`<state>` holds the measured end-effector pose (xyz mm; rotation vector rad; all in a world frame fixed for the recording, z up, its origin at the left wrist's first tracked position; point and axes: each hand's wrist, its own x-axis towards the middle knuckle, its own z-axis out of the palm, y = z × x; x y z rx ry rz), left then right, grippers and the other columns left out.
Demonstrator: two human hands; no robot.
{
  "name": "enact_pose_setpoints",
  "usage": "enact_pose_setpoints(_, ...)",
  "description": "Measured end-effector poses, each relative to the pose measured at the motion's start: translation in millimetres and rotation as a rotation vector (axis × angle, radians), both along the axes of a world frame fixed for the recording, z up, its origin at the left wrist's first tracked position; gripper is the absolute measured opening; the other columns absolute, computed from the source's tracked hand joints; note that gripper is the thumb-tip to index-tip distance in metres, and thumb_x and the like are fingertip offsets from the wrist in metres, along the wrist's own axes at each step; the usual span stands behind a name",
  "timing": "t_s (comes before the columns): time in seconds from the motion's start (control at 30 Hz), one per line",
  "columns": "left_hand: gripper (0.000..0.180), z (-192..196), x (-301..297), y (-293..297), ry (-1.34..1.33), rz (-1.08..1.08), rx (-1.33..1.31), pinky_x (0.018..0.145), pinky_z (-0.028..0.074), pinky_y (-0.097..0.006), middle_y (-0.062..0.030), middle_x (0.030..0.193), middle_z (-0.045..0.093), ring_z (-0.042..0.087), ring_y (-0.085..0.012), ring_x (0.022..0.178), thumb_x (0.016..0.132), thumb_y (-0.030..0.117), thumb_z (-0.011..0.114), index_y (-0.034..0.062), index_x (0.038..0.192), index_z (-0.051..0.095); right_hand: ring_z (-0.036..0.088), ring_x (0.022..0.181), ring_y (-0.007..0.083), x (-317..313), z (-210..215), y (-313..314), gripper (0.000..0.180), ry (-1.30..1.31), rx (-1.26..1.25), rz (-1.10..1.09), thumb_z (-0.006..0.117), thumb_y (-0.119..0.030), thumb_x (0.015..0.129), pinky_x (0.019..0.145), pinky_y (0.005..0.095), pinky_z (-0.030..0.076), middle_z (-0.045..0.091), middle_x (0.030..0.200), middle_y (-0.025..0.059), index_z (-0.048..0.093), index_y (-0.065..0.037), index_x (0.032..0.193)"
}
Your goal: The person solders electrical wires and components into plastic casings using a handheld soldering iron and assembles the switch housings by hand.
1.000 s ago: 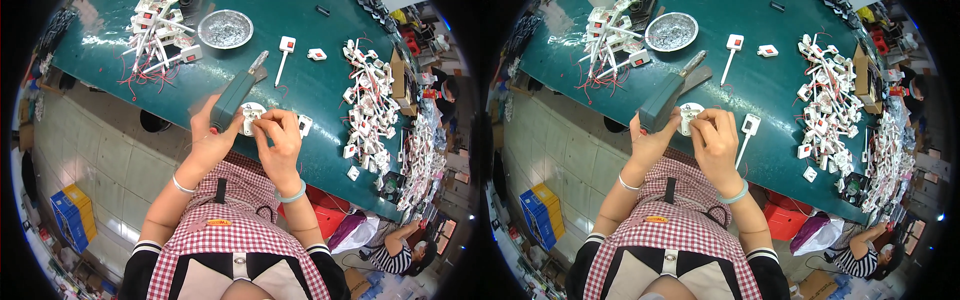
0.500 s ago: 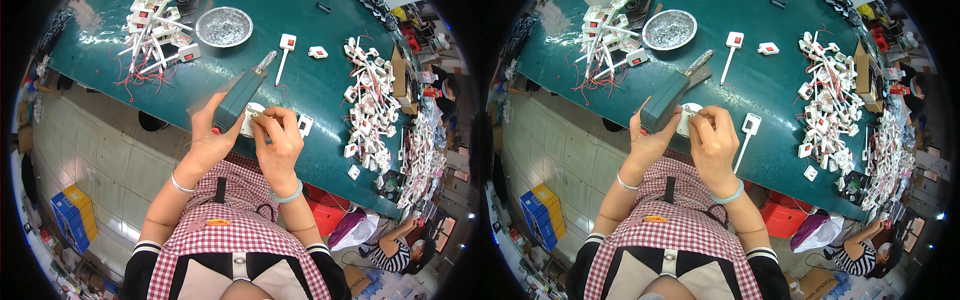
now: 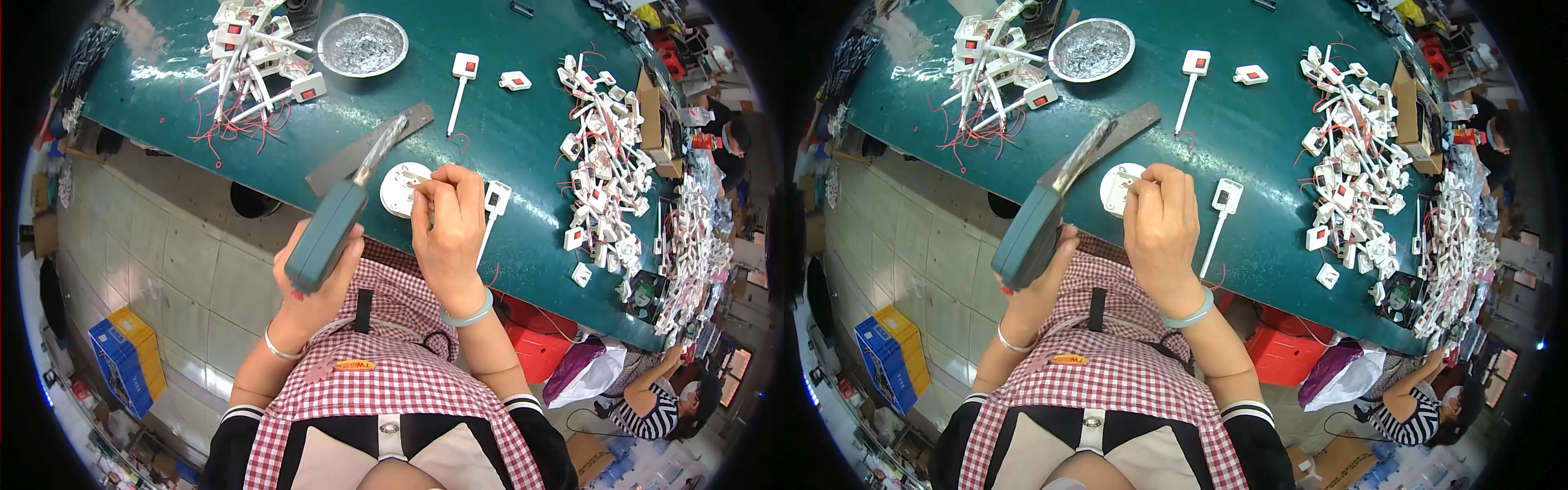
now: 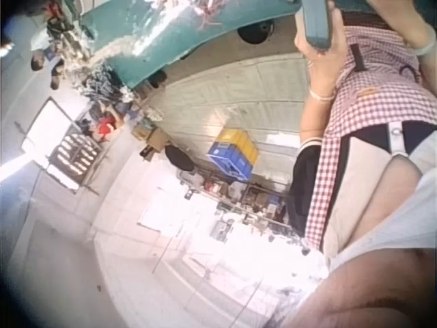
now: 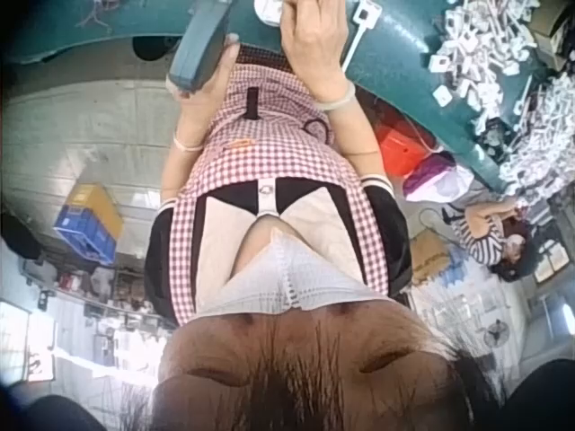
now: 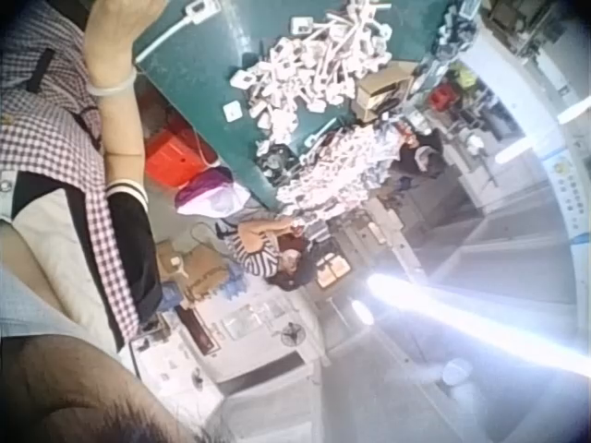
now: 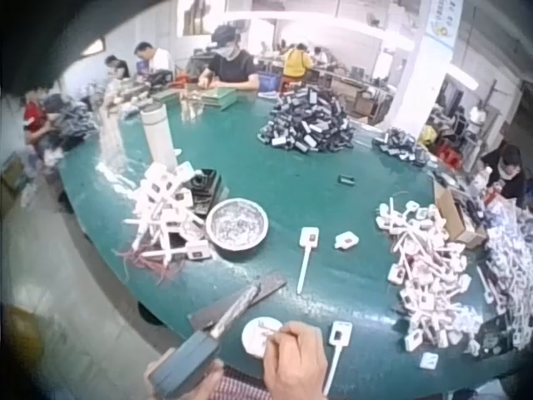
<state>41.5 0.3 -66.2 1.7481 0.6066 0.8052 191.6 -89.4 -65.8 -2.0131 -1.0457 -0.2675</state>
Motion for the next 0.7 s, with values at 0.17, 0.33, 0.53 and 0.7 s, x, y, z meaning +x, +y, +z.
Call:
enact_pose_setpoints(0.17, 0.018, 4.0, -38.8, -6.4, 0.198, -0.048, -0.016, 0.061, 0.052, -0.027, -0.0096, 0.085, 0.067, 0.067, -0.0168, 0.070, 0.080, 0.000, 0.075, -0.0031, 0.096, 0.068, 0.056, 0.081, 0.0275, 2.4, 4.4, 1.9, 0.018, -0.129, -0.029, 0.014, 0.070, 0.012, 0.071, 0.066, 0.0374, 0.046, 0.056, 0.094, 0.0119, 0.060, 0.002, 0.083)
enact_pose_setpoints(0.33, 0.019, 8.1, -54.8, -6.1, 0.244, -0.084, 0.033, 0.058, 0.049, -0.027, -0.0098, 0.084, 0.066, 0.065, -0.0173, 0.066, 0.080, 0.003, 0.076, -0.0037, 0.096, 0.068, 0.055, 0.080, 0.0271, 5.0, 1.9, 3.0, 0.018, -0.159, -0.001, 0.019, 0.071, 0.012, 0.070, 0.067, 0.0370, 0.047, 0.057, 0.093, 0.0115, 0.060, 0.001, 0.081)
enact_pose_setpoints(0.53, 0.020, 14.2, -55.9, -7.4, 0.244, -0.127, 0.040, 0.059, 0.049, -0.027, -0.0106, 0.084, 0.066, 0.065, -0.0176, 0.066, 0.080, 0.002, 0.075, -0.0049, 0.097, 0.067, 0.055, 0.079, 0.0264, 2.6, -3.8, 2.5, 0.019, -0.098, 0.052, 0.017, 0.071, 0.012, 0.069, 0.066, 0.0369, 0.047, 0.057, 0.092, 0.0113, 0.060, 0.001, 0.080)
enact_pose_setpoints(0.7, 0.020, 18.2, -52.8, -4.6, 0.246, -0.147, 0.142, 0.061, 0.051, -0.027, -0.0114, 0.084, 0.067, 0.066, -0.0186, 0.068, 0.080, 0.001, 0.074, -0.0056, 0.097, 0.067, 0.056, 0.083, 0.0261, 4.6, -3.7, 3.6, 0.020, -0.129, 0.040, 0.026, 0.070, 0.008, 0.066, 0.066, 0.0374, 0.040, 0.059, 0.093, 0.0077, 0.059, -0.002, 0.080)
